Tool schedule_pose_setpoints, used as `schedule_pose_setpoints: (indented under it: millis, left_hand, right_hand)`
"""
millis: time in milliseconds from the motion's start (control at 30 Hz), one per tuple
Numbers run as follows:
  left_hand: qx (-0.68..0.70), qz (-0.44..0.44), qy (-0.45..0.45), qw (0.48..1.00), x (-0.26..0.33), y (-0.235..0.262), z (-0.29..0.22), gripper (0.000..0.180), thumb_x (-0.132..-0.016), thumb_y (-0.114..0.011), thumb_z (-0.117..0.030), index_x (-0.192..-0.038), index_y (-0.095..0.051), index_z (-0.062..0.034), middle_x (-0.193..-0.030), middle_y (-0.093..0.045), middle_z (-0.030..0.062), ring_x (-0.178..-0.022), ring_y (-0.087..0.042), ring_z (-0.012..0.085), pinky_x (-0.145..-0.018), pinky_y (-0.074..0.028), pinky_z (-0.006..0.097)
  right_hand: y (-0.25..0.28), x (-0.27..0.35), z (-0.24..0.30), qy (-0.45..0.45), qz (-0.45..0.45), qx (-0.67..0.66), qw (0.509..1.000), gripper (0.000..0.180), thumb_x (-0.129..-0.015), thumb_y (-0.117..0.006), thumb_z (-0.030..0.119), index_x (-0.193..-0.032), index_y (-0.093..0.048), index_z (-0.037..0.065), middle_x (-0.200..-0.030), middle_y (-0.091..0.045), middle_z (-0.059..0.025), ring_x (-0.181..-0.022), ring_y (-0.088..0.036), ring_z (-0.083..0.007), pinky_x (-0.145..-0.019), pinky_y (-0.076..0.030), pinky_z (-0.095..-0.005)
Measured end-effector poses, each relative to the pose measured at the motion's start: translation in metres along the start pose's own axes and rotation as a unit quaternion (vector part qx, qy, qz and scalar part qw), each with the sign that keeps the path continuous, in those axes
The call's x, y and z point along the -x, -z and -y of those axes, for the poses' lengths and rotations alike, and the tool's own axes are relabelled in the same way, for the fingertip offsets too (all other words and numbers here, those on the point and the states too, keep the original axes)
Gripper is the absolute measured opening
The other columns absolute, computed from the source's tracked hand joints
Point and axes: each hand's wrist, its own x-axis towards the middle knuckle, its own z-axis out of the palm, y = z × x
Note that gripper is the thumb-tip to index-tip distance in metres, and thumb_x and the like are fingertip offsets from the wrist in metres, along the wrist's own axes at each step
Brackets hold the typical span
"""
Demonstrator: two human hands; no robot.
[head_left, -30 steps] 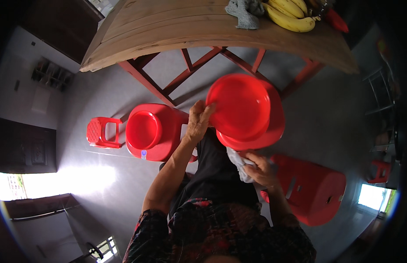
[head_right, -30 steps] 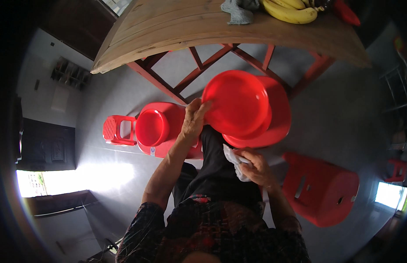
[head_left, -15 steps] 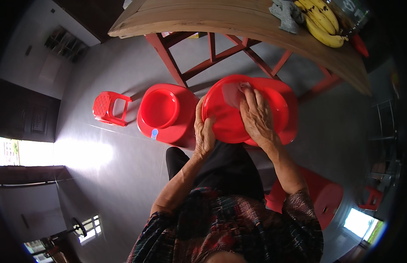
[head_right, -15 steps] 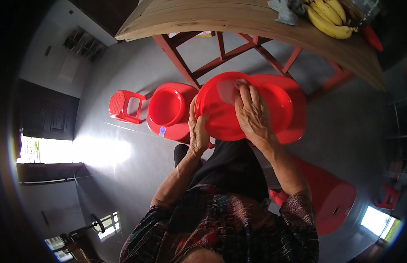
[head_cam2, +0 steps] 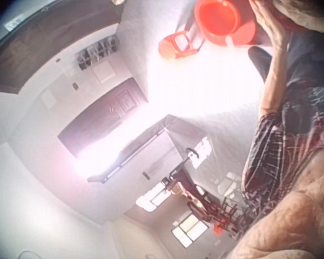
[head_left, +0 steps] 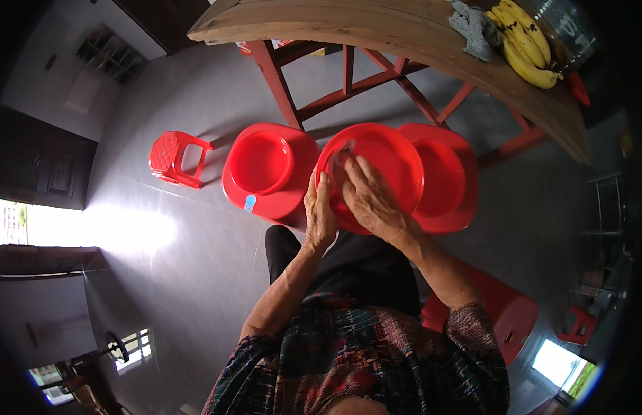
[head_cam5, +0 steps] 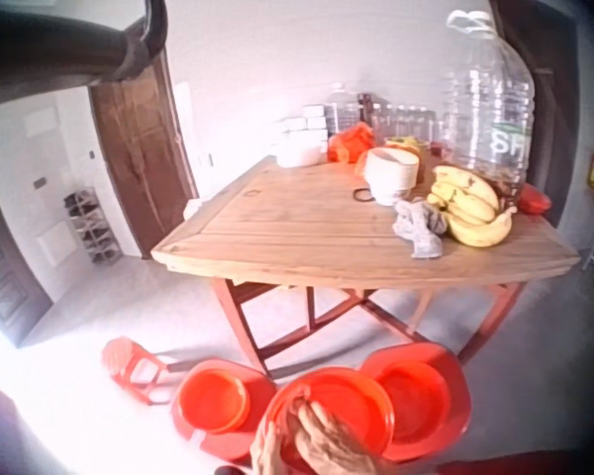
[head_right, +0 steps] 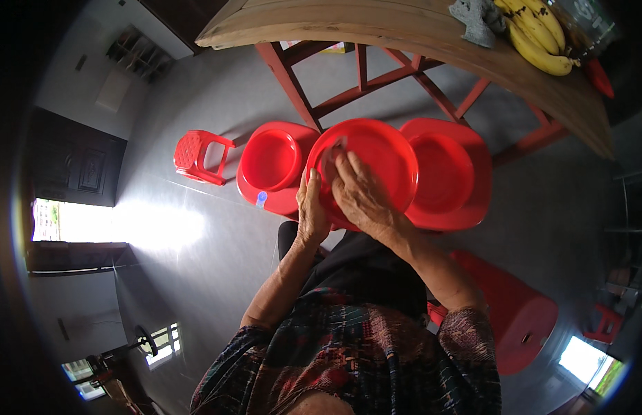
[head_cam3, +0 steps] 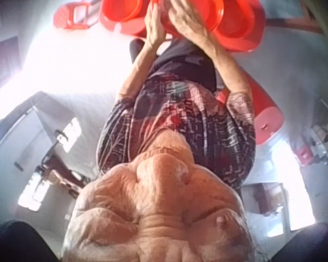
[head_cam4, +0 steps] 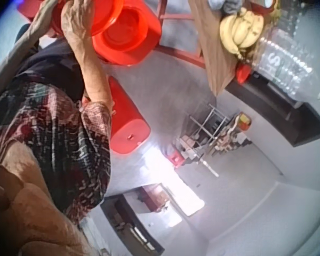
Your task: The person sits on a low stool and wipes the interior and exterior surfaces of red plastic basins using a white cloth. They handle the basins one at a time, rotating them to clean different sides, and occasionally stack them on top of each other.
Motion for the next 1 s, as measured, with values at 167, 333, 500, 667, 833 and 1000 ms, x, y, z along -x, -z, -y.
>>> schedule_pose_setpoints:
  millis: [167, 333, 500, 667, 833, 1000]
  left_hand:
    - [-0.085, -0.028, -0.04, 0.995, 0.003, -0.001, -0.009, 0.048, -0.1, -0.035, -0.031, -0.136, -0.038, -0.0001, -0.133, -0.047, 0.0145, -0.123, -0.043, 0.0217, -0.105, -0.031, 0.033]
    - [-0.059, -0.014, -0.021, 0.998, 0.001, 0.006, -0.003, 0.048, -0.1, -0.035, -0.033, -0.137, -0.037, -0.0009, -0.132, -0.048, 0.0137, -0.123, -0.044, 0.021, -0.104, -0.032, 0.032]
    - [-0.015, 0.028, 0.0, 1.0, 0.003, 0.011, 0.005, 0.048, -0.1, -0.034, -0.032, -0.139, -0.034, -0.0026, -0.131, -0.048, 0.0117, -0.12, -0.045, 0.0194, -0.102, -0.035, 0.031]
    - [0.039, -0.004, 0.027, 0.999, 0.007, 0.008, 0.006, 0.049, -0.101, -0.031, -0.035, -0.138, -0.035, -0.0024, -0.131, -0.047, 0.0107, -0.119, -0.045, 0.0183, -0.101, -0.036, 0.031]
    - [0.066, 0.01, 0.034, 0.997, 0.004, 0.01, -0.004, 0.064, -0.097, -0.027, -0.054, -0.139, -0.034, -0.0052, -0.133, -0.044, 0.0119, -0.121, -0.045, 0.0225, -0.104, -0.034, 0.036]
    - [0.008, 0.015, 0.068, 0.998, -0.004, 0.043, 0.001, 0.056, -0.097, -0.032, -0.052, -0.108, -0.055, -0.0026, -0.106, -0.06, 0.0099, -0.096, -0.057, 0.019, -0.083, -0.048, 0.032]
  right_hand:
    - [0.004, 0.004, -0.01, -0.14, -0.018, 0.068, 0.988, 0.036, -0.076, -0.057, 0.009, -0.109, -0.055, -0.004, -0.119, -0.048, -0.0215, -0.101, -0.052, -0.0308, -0.081, -0.049, -0.033]
    - [0.0, 0.021, 0.002, -0.099, 0.023, 0.072, 0.992, 0.031, -0.074, -0.059, 0.009, -0.102, -0.06, -0.005, -0.119, -0.048, -0.025, -0.094, -0.054, -0.0296, -0.081, -0.049, -0.0318]
    - [-0.005, 0.005, 0.006, -0.09, -0.041, -0.055, 0.994, 0.022, -0.074, -0.057, 0.001, -0.095, -0.057, -0.005, -0.123, -0.046, -0.0218, -0.103, -0.049, -0.0349, -0.083, -0.048, -0.0394]
    - [-0.011, -0.017, 0.004, -0.229, -0.099, -0.187, 0.95, 0.053, -0.077, -0.053, -0.004, -0.128, -0.038, -0.002, -0.123, -0.042, -0.0253, -0.106, -0.046, -0.0406, -0.09, -0.043, -0.0447]
    - [-0.017, -0.019, 0.019, -0.138, -0.064, -0.482, 0.863, 0.059, -0.076, -0.051, -0.005, -0.133, -0.034, 0.003, -0.124, -0.043, -0.0205, -0.113, -0.046, -0.0359, -0.095, -0.042, -0.0406]
    - [0.001, 0.0, 0.013, 0.139, 0.01, -0.201, 0.97, 0.042, -0.076, -0.052, 0.003, -0.117, -0.051, 0.006, -0.112, -0.052, -0.0152, -0.104, -0.052, -0.027, -0.091, -0.044, -0.0377]
